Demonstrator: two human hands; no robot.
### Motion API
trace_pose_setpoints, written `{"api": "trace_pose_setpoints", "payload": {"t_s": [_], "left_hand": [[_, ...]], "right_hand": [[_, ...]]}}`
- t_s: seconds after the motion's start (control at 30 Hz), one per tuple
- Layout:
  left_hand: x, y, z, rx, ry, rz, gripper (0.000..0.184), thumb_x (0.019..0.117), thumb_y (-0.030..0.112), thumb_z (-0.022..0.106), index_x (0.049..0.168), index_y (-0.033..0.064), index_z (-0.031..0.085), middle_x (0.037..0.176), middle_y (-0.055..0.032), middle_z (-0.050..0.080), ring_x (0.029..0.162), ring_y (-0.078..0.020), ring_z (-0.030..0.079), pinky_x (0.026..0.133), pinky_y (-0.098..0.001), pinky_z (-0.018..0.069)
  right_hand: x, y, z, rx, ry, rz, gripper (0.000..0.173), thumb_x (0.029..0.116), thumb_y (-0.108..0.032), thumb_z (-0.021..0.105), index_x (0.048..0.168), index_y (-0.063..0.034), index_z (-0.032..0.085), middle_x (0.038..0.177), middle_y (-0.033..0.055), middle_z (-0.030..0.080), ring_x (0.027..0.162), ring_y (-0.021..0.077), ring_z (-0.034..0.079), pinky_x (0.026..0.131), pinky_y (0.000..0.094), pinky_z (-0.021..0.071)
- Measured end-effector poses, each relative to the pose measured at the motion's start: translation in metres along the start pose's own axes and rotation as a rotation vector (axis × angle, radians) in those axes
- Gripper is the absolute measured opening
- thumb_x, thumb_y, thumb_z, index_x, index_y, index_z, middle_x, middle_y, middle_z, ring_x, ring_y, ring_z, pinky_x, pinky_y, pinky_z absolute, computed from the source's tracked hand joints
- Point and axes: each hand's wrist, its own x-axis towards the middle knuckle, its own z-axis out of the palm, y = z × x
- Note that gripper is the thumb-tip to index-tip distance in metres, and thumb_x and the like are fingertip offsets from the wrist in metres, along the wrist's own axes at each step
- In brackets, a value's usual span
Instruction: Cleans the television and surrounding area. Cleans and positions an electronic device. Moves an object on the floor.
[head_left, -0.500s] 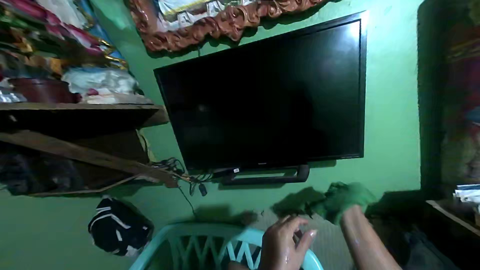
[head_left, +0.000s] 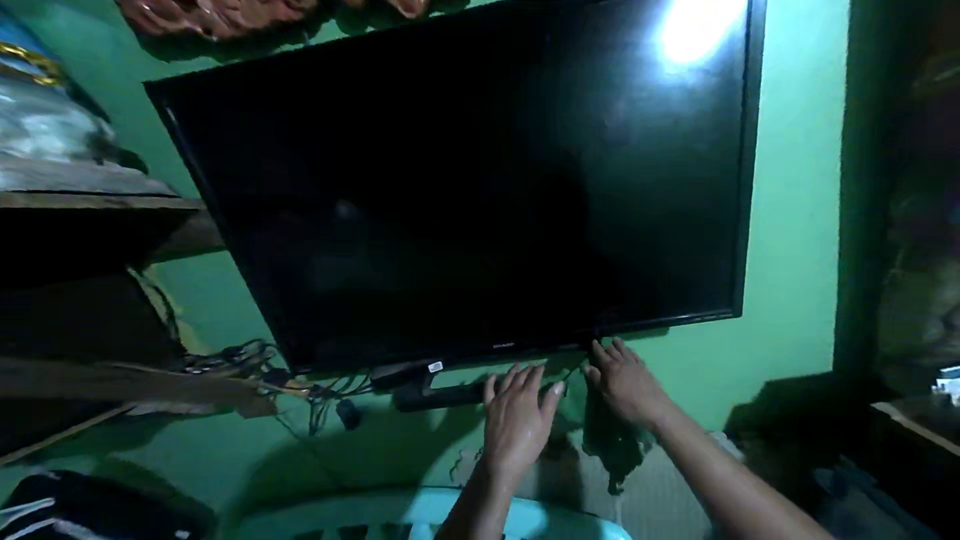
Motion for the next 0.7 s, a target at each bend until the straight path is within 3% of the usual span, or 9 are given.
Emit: {"api": "trace_pose_setpoints", "payload": {"t_s": [0.07,0.2,0.3,0.4,0.47,0.5,0.6,0.63,0.7], "left_hand": [[0.0,-0.007,0.009,-0.033,0.036,0.023,0.058,0.1075,0.049,0.04,0.149,0.0107,0.053,0.152,-0.0077,0.053,0.148,-0.0258,0.039,0.124,-0.058,0.0087],[-0.002,-0.018,0.019,-0.041,0.1,0.101,0.059,0.1055,0.05,0.044,0.15,0.0127,0.052,0.153,-0.0042,0.052,0.148,-0.0243,0.04,0.123,-0.0609,0.0102],[-0.002,-0.023,0.025,-0.064,0.159,0.145,0.054,0.1049,0.045,0.049,0.146,0.0106,0.056,0.148,-0.0055,0.057,0.144,-0.0274,0.045,0.122,-0.0626,0.0138],[0.0,-0.025,0.035,-0.075,0.356,0.2,0.04,0.0998,0.033,0.063,0.13,0.0082,0.07,0.131,-0.0088,0.069,0.129,-0.0318,0.061,0.115,-0.0675,0.0271],[0.0,-0.025,0.037,-0.08,0.418,0.214,0.036,0.0971,0.029,0.067,0.125,0.008,0.073,0.127,-0.0089,0.072,0.124,-0.0321,0.064,0.112,-0.0683,0.0309],[0.0,-0.024,0.035,-0.092,0.404,0.205,0.036,0.0974,0.029,0.067,0.127,0.0079,0.072,0.128,-0.0091,0.071,0.125,-0.0323,0.063,0.113,-0.0679,0.0297],[0.001,-0.024,0.036,-0.114,0.402,0.193,0.042,0.0966,0.029,0.068,0.132,0.0072,0.069,0.125,-0.0114,0.072,0.123,-0.0346,0.064,0.114,-0.0684,0.029],[0.001,-0.024,0.035,-0.117,0.393,0.186,0.045,0.0967,0.029,0.068,0.135,0.0064,0.066,0.124,-0.0128,0.072,0.123,-0.0357,0.064,0.114,-0.0676,0.0287],[0.003,-0.025,0.033,-0.129,0.397,0.186,0.052,0.0952,0.03,0.07,0.14,0.0032,0.061,0.122,-0.015,0.073,0.117,-0.0369,0.067,0.113,-0.0661,0.0313]], "right_hand": [[0.022,0.003,-0.011,-0.004,-0.085,0.02,0.058,0.1114,-0.04,0.035,0.153,0.0004,0.041,0.158,0.0234,0.04,0.152,0.0386,0.029,0.123,0.056,0.0202],[0.069,0.011,-0.01,-0.017,-0.174,0.079,0.055,0.1102,-0.043,0.038,0.134,-0.0003,0.062,0.135,0.0261,0.061,0.132,0.0432,0.054,0.111,0.0645,0.0368],[0.077,0.006,-0.012,0.003,-0.148,0.098,0.051,0.1086,-0.043,0.044,0.134,-0.0022,0.063,0.134,0.0247,0.062,0.131,0.0403,0.055,0.11,0.0618,0.0387],[0.071,0.001,-0.016,0.038,-0.136,0.173,0.056,0.1059,-0.05,0.047,0.131,-0.0029,0.065,0.132,0.0247,0.063,0.13,0.0406,0.056,0.109,0.0634,0.0393],[0.06,0.002,-0.013,0.045,-0.119,0.175,0.062,0.1036,-0.056,0.047,0.128,-0.0016,0.067,0.13,0.0254,0.064,0.129,0.0423,0.056,0.108,0.0641,0.0389],[0.05,0.003,-0.01,0.029,-0.089,0.131,0.063,0.1023,-0.057,0.049,0.134,-0.0048,0.063,0.136,0.0228,0.061,0.134,0.0402,0.052,0.113,0.062,0.0361],[0.006,-0.005,0.001,-0.075,-0.011,0.047,0.09,0.0992,-0.068,0.045,0.159,-0.002,0.032,0.161,0.0237,0.035,0.154,0.0386,0.024,0.126,0.0536,0.0166],[-0.005,-0.006,0.003,-0.113,0.003,0.04,0.098,0.0964,-0.072,0.044,0.161,-0.0012,0.024,0.163,0.0251,0.03,0.156,0.0387,0.019,0.127,0.0525,0.0135],[-0.008,-0.002,0.004,-0.133,0.026,0.023,0.11,0.089,-0.078,0.051,0.161,0.0005,0.023,0.162,0.0274,0.031,0.155,0.04,0.02,0.127,0.0536,0.0122]]}}
